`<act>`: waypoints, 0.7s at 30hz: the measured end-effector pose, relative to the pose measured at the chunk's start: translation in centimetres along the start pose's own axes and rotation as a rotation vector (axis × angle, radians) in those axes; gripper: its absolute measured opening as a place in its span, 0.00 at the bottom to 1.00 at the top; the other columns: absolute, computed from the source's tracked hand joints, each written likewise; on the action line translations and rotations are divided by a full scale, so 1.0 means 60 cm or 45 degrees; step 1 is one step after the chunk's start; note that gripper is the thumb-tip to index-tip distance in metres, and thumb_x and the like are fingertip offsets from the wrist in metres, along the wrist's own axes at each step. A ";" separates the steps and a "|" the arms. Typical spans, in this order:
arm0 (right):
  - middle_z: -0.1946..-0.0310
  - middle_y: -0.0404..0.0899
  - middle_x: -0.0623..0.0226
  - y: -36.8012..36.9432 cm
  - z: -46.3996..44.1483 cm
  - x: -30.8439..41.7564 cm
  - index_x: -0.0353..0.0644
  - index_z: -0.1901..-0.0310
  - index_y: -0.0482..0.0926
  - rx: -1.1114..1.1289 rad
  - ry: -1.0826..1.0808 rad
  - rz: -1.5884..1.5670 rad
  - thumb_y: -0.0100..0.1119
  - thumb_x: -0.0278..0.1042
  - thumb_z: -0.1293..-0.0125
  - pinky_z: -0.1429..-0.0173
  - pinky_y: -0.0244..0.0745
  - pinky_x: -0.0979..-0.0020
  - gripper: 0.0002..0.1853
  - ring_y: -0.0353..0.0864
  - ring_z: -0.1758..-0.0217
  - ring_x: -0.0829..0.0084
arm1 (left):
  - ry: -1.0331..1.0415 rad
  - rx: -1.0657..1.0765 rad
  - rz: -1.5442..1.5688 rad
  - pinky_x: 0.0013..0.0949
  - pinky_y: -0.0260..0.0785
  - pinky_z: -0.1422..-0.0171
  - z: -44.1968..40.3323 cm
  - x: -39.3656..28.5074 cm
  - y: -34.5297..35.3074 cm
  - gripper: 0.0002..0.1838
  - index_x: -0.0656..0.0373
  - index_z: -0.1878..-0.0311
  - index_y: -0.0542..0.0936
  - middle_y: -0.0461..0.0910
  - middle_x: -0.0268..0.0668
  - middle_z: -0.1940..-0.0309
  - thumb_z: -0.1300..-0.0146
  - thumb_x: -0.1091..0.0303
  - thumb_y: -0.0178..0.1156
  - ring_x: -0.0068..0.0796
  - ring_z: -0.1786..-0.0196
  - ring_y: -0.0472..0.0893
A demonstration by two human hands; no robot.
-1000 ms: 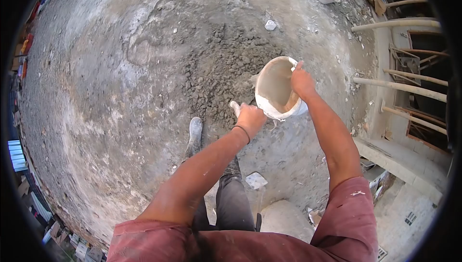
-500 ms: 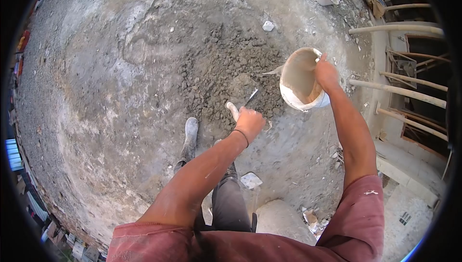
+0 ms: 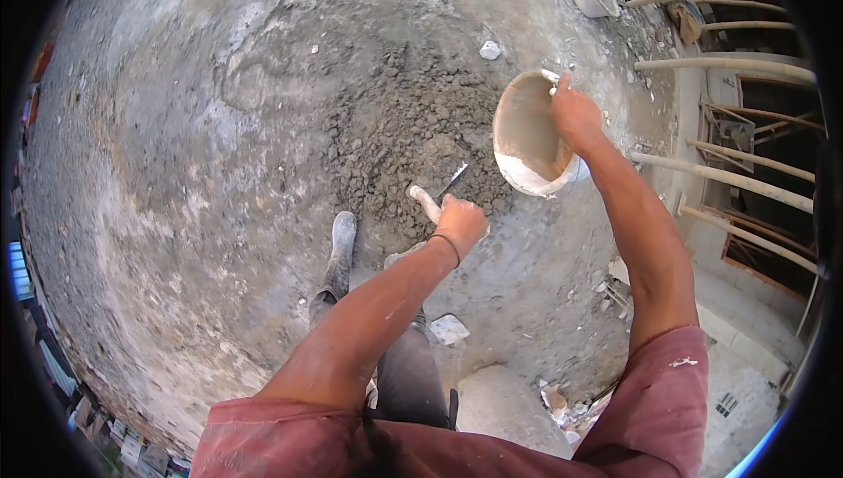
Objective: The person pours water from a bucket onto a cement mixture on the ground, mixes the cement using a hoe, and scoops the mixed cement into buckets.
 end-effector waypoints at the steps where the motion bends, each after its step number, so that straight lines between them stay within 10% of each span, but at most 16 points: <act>1: 0.50 0.86 0.44 -0.003 0.001 0.021 0.33 0.20 0.53 -0.001 -0.042 0.020 0.37 0.33 0.23 0.46 0.81 0.49 0.32 0.88 0.50 0.48 | -0.015 -0.001 0.015 0.46 0.67 0.61 0.001 0.000 0.002 0.06 0.46 0.69 0.90 0.88 0.29 0.71 0.41 0.65 0.65 0.35 0.62 0.88; 12: 0.53 0.87 0.46 -0.054 0.050 0.180 0.34 0.20 0.52 0.026 -0.301 0.021 0.39 0.31 0.25 0.49 0.83 0.51 0.33 0.89 0.52 0.50 | -0.022 -0.012 0.024 0.46 0.68 0.59 0.012 0.007 -0.002 0.06 0.47 0.68 0.90 0.88 0.29 0.69 0.40 0.65 0.64 0.35 0.60 0.88; 21: 0.56 0.88 0.47 -0.040 0.043 0.086 0.33 0.20 0.52 0.044 -0.163 0.100 0.42 0.29 0.26 0.52 0.84 0.53 0.34 0.90 0.54 0.51 | 0.014 0.009 0.013 0.46 0.68 0.59 0.017 0.012 0.002 0.05 0.47 0.68 0.90 0.88 0.31 0.69 0.41 0.66 0.65 0.36 0.61 0.88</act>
Point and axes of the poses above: each hand's wrist, its own z-axis away from the middle knuckle, its own y-axis out of the palm, x = y × z, the point moved 6 cm from there along -z, towards the middle knuckle
